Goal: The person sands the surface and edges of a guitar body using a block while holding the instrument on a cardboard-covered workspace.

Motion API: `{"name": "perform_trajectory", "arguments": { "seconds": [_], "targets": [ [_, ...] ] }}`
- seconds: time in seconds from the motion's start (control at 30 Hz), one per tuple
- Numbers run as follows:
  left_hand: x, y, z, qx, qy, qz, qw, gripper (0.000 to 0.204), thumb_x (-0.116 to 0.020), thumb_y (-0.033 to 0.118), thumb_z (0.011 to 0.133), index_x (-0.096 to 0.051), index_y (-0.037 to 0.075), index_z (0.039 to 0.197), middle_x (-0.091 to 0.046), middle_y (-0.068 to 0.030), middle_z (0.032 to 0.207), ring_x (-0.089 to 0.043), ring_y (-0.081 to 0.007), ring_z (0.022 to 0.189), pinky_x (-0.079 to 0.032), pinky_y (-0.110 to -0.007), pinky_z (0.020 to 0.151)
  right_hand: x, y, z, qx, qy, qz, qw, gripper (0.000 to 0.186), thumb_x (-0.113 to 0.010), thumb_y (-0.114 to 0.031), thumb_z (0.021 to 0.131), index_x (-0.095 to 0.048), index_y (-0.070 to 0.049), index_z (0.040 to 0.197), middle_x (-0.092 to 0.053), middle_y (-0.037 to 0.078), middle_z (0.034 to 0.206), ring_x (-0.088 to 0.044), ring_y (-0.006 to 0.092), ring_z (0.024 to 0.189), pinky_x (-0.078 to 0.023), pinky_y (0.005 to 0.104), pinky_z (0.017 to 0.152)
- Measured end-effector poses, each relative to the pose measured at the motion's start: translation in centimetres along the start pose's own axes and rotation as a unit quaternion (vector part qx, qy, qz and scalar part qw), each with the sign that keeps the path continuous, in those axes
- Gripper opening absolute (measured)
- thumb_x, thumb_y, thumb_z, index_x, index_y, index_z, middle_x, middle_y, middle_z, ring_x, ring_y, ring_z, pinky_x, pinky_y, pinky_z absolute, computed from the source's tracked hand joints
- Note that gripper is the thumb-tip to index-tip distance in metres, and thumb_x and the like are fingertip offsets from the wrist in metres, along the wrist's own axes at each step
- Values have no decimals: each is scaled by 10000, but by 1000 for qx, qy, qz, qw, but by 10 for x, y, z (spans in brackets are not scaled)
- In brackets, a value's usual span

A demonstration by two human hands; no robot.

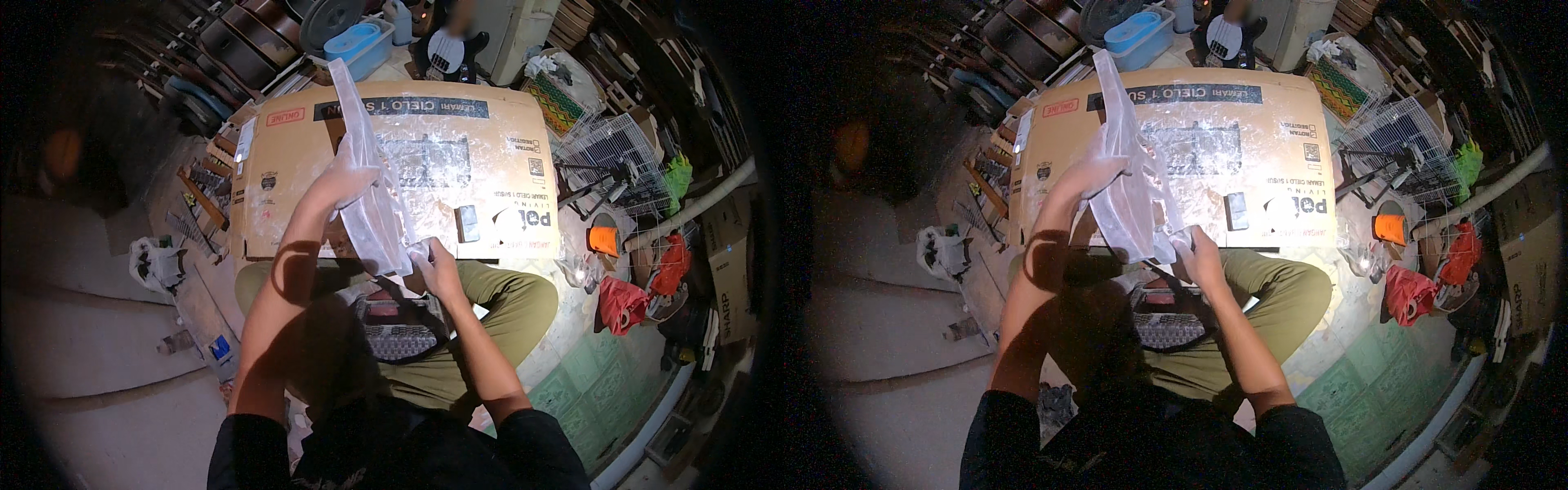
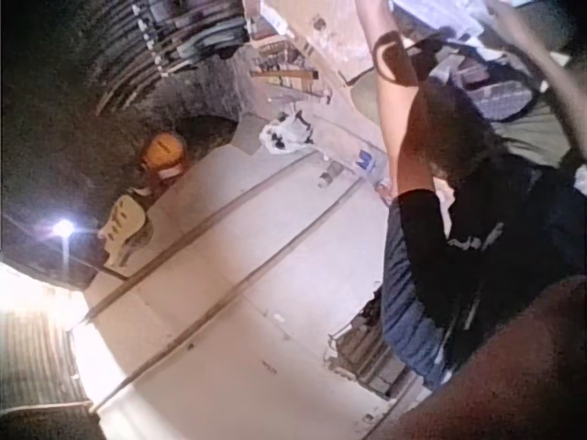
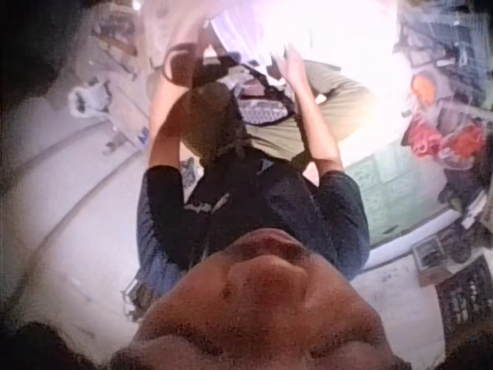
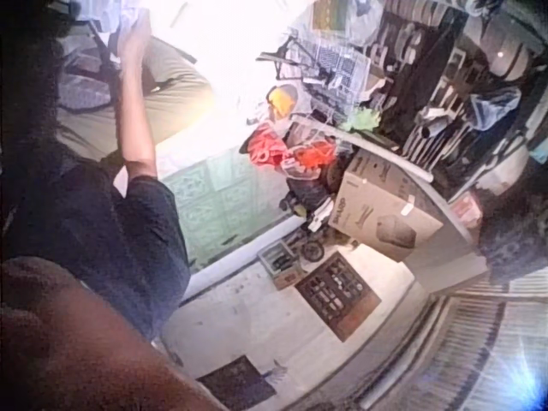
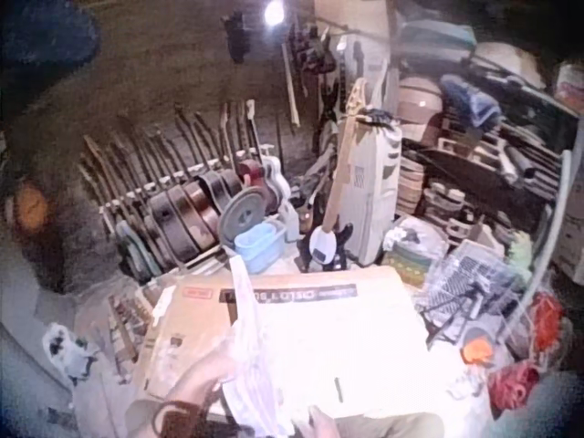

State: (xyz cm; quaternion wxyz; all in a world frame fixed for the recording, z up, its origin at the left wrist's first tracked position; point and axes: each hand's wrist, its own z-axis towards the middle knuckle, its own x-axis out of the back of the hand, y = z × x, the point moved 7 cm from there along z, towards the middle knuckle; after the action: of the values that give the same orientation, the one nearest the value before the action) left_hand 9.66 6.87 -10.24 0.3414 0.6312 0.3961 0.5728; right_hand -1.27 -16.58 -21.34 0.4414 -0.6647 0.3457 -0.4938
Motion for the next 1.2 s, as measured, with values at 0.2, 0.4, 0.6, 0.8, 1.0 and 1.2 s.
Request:
{"name": "perform_trajectory", "arguments": {
  "seconds": [0.2,0.4,0.6,0.8,1.0,1.2],
  "targets": [
    [-19,18,42,243,-100,88,961,905,-656,167,712,-214,-88,1459,-611,-305,1167,-642,-396,1033,-525,-393,888,-2,18,-2,5,91,24,996,173,-670,-113,865,-590,22,940,-609,205,899,-602,341,860,-466,396,780],
    [-17,-55,116,196,-96,165,962,978,-637,184,718,-98,-89,1488,-586,-357,1178,-635,-406,1046,-531,-399,866,-19,38,-18,-19,167,80,983,176,-693,-106,841,-582,27,874,-569,173,853,-563,330,819,-449,389,755],
    [-16,-56,121,143,38,134,980,1052,-658,202,705,-15,-92,1484,-615,-337,1100,-639,-397,1002,-529,-411,852,-20,54,-9,-25,138,70,988,178,-709,-106,830,-581,14,854,-577,148,833,-572,276,783,-455,373,738],
    [0,-43,108,139,87,135,977,1130,-678,220,692,68,-95,1481,-645,-316,1022,-644,-388,957,-528,-424,839,-28,37,7,-22,135,126,982,147,-697,-97,849,-579,-9,864,-593,56,838,-550,144,786,-454,277,747],
    [22,-44,101,154,27,92,983,1190,-678,177,694,192,-79,1464,-659,-337,992,-653,-414,943,-534,-402,833,-37,31,3,-21,140,90,986,213,-722,-139,831,-574,11,862,-598,134,822,-579,230,760,-470,340,723],
    [24,-86,113,76,112,108,985,1177,-677,183,711,183,-50,1480,-654,-340,1037,-665,-407,933,-542,-400,833,-40,25,-2,-31,144,77,986,185,-705,-129,839,-576,-2,873,-587,110,828,-564,213,784,-458,326,739]
  ]
}}
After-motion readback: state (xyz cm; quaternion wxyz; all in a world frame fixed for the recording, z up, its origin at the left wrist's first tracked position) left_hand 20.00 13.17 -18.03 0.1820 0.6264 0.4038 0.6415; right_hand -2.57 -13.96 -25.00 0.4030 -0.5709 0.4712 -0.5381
